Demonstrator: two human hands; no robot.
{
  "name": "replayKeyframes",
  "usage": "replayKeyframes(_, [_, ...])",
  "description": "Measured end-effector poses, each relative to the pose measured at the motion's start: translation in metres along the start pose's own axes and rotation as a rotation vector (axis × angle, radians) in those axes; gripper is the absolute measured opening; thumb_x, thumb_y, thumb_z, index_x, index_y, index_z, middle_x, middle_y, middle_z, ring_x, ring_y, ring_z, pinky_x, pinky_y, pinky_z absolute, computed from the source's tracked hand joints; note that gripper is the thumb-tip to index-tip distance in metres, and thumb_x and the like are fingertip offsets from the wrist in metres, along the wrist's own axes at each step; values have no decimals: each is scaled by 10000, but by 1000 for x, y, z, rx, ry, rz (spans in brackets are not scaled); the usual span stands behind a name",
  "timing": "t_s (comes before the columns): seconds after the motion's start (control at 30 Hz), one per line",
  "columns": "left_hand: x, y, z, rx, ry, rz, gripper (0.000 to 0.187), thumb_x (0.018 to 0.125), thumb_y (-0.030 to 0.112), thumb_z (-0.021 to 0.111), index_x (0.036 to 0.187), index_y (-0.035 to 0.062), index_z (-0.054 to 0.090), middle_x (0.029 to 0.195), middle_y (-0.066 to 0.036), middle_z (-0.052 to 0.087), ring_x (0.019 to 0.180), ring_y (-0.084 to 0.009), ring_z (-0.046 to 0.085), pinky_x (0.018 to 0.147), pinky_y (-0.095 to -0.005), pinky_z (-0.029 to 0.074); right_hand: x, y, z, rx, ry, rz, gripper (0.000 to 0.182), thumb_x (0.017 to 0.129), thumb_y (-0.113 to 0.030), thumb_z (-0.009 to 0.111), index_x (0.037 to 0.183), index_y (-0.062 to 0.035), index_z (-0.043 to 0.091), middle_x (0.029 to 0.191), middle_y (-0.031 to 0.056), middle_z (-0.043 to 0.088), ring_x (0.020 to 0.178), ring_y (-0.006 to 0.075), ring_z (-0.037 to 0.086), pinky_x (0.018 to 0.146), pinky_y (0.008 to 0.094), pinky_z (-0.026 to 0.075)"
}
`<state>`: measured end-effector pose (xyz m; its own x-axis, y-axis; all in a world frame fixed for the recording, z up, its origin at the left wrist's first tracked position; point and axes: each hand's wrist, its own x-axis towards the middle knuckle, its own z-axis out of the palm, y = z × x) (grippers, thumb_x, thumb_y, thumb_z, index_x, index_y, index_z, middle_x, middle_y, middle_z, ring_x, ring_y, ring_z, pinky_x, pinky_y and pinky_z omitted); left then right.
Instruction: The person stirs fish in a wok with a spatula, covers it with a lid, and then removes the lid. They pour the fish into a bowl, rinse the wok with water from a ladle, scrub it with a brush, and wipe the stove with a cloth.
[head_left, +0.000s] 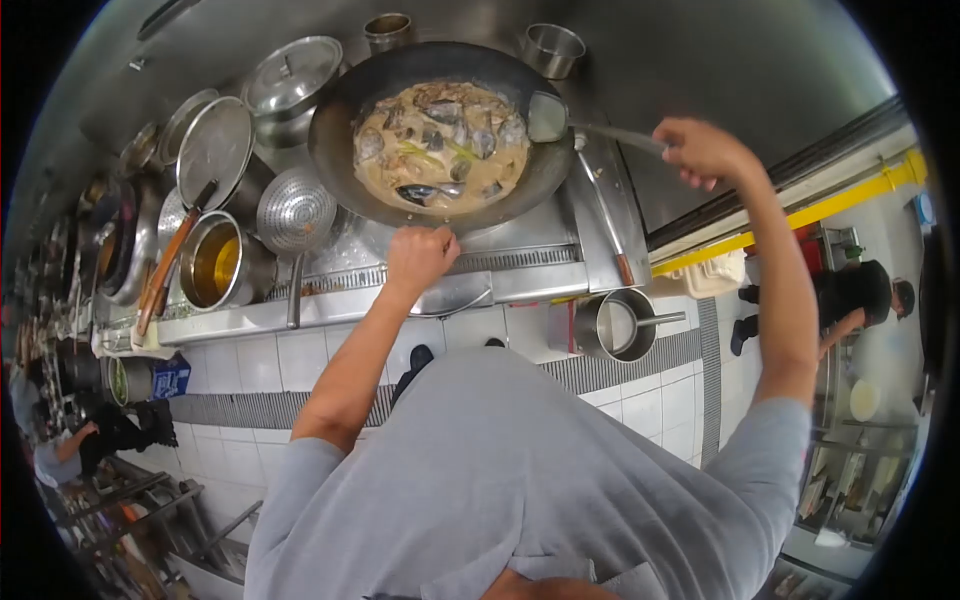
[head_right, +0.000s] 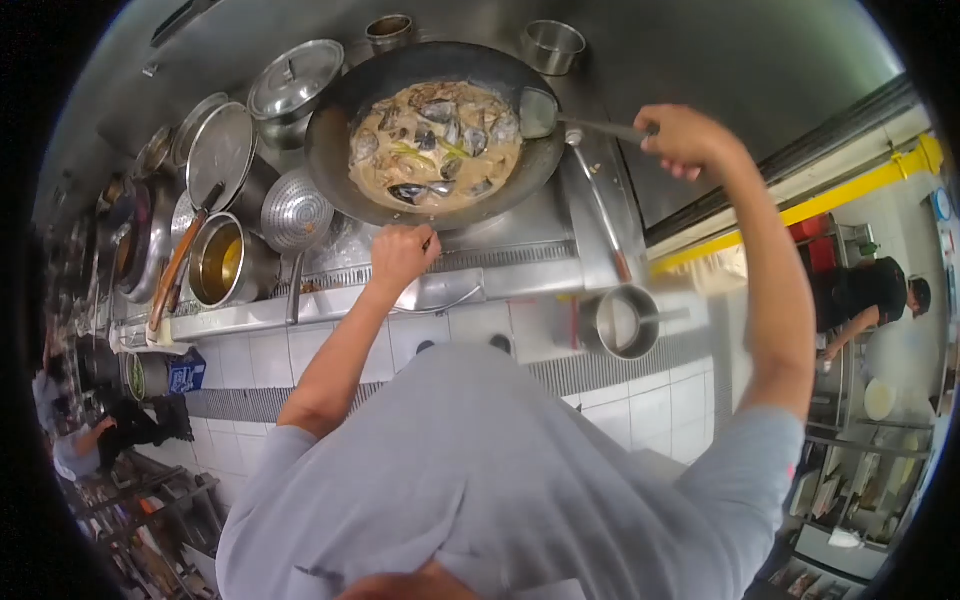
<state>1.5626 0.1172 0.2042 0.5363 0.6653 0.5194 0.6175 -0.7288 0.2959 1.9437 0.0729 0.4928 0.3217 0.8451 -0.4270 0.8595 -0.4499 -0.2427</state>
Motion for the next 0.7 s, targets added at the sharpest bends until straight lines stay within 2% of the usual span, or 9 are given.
replayKeyframes(0.1, [2, -10, -1, 18, 32, 18, 207, 771, 216, 689, 613, 114, 601, 552, -94, 599, 543, -283, 611, 583, -410, 477, 35, -37, -34, -240, -148, 10, 333, 926, -156, 562, 1246, -63, 563, 665, 111, 652, 464, 161, 544, 423, 336, 420])
replayKeyframes(0.23, [7, -11, -5, 5, 50, 34, 196, 758, 216, 689, 614, 113, 604, 544, -81, 590, 530, -275, 601, 574, -402, 477, 69, -55, -33, -333, -248, 70, 319, 931, -186, 561, 1228, -72, 572, 700, 109, 676, 486, 159, 567, 470, 376, 463])
replayKeyframes(0.3, [3, -21, -7, 9, 58, 42, 189, 755, 216, 692, 621, 113, 608, 547, -77, 590, 528, -275, 596, 577, -406, 470, 87, -44, -22, -240, -283, 55, 324, 937, -188, 560, 1241, -76, 574, 707, 96, 672, 498, 155, 571, 461, 359, 467])
replayKeyframes(0.4, [-11, -48, 30, 14, 50, 29, 183, 758, 215, 693, 629, 115, 611, 553, -76, 593, 532, -279, 595, 587, -417, 466, 110, -12, 1, -93, -275, -10, 316, 947, -184, 560, 1244, -78, 585, 709, 70, 651, 515, 141, 571, 436, 323, 458])
replayKeyframes(0.47, [-12, -60, 48, 4, -20, -17, 183, 763, 217, 693, 633, 118, 611, 559, -82, 598, 548, -282, 602, 598, -423, 467, 115, 9, 23, 28, -168, -22, 296, 948, -185, 570, 1220, -73, 595, 688, 54, 618, 490, 128, 549, 403, 300, 433])
replayKeyframes(0.57, [-13, -33, 31, -15, 5, 5, 197, 767, 223, 698, 629, 119, 604, 563, -94, 598, 568, -288, 606, 594, -429, 464, 109, 22, 47, 95, -80, -60, 303, 939, -186, 583, 1222, -76, 597, 663, 36, 593, 464, 113, 520, 381, 299, 412])
replayKeyframes(0.7, [-13, -43, 65, 26, 7, -41, 215, 796, 210, 678, 628, 111, 587, 556, -99, 587, 570, -295, 598, 587, -425, 455, 140, 33, 78, 189, -39, -110, 371, 931, -190, 608, 1285, -84, 578, 677, 12, 575, 462, 82, 484, 373, 257, 389])
